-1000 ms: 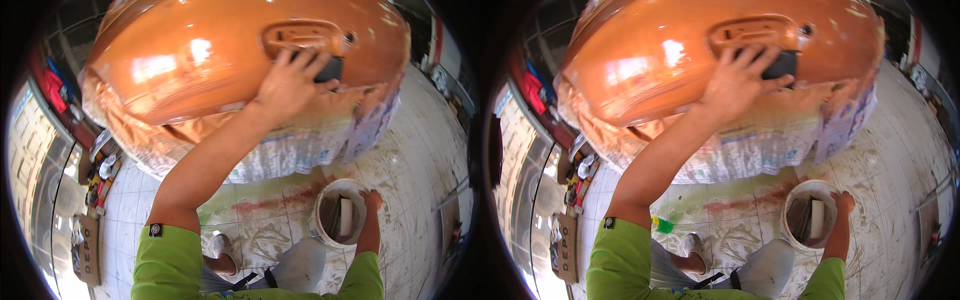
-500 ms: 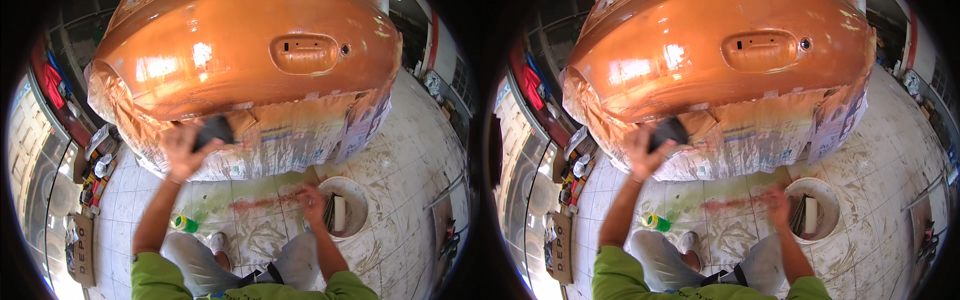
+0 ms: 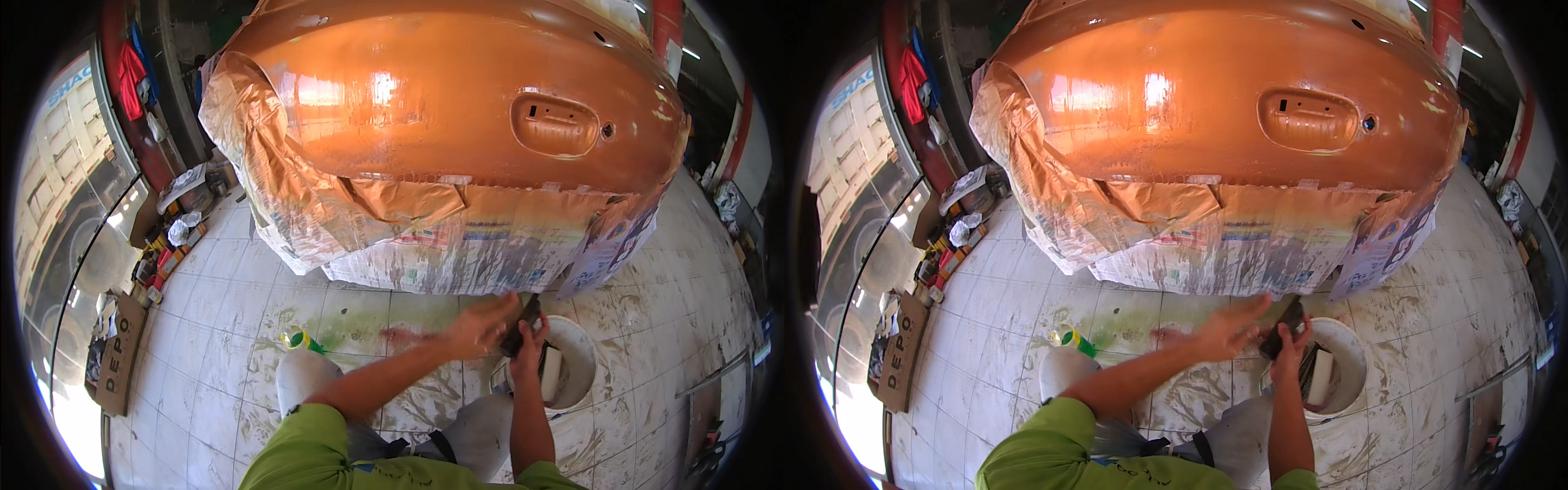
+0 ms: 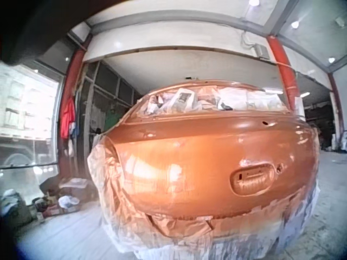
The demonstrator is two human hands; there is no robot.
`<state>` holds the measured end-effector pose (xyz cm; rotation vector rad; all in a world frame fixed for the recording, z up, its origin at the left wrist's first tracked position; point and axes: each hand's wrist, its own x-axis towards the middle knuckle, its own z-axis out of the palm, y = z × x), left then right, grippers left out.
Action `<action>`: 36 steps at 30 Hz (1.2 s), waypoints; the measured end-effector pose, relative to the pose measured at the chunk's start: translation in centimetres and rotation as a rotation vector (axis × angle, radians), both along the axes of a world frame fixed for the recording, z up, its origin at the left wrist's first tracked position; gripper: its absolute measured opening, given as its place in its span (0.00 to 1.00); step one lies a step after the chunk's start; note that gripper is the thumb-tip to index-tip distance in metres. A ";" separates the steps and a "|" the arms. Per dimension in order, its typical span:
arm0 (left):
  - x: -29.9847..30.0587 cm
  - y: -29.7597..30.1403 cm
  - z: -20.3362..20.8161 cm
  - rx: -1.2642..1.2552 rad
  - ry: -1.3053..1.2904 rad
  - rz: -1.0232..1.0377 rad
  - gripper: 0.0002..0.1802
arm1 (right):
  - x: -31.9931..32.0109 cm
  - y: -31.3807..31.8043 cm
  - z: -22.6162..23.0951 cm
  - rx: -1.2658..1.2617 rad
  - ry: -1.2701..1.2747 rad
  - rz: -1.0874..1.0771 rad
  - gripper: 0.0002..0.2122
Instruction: The person sands the surface of an orange car part using a sanding block and water. They repeatedly rub the block over the curved surface and dip it into a bucket of water.
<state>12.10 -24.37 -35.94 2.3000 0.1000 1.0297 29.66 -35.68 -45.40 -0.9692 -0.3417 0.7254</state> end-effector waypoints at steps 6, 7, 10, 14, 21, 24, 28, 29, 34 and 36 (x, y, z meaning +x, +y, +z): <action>-5.7 17.9 16.4 0.771 -0.088 0.917 0.42 | 15.0 -7.5 -11.4 -0.561 -0.927 -0.387 0.37; -7.3 20.4 18.7 0.838 0.058 1.058 0.44 | 14.8 -8.2 -12.6 -0.740 -1.028 -0.244 0.38; -9.9 24.0 27.4 0.873 -0.128 1.151 0.47 | 14.1 -9.2 -13.4 -1.141 -1.214 0.245 0.41; -9.0 26.3 34.2 0.681 -0.429 1.320 0.40 | 13.4 -8.8 -16.6 -1.195 -1.334 0.575 0.41; -6.8 22.5 24.7 0.608 -0.418 1.199 0.52 | 17.8 -7.9 -22.7 -1.504 -1.656 0.830 0.28; -8.3 20.4 19.3 0.571 -0.250 1.068 0.52 | 17.2 -6.2 -20.3 -1.593 -1.752 1.092 0.24; -16.2 16.6 10.8 0.522 0.054 0.760 0.49 | 15.1 -3.6 -6.0 -1.430 -1.822 1.282 0.27; -17.7 14.4 8.5 0.390 0.117 0.662 0.46 | 14.1 -4.0 -0.2 -1.466 -1.988 0.956 0.32; -21.0 8.6 -2.8 -0.179 0.237 0.410 0.19 | 5.6 2.9 29.5 -0.658 -2.215 0.216 0.37; -21.5 6.6 -4.9 -0.241 0.444 0.363 0.17 | -1.1 8.4 37.2 -0.275 -2.428 0.015 0.33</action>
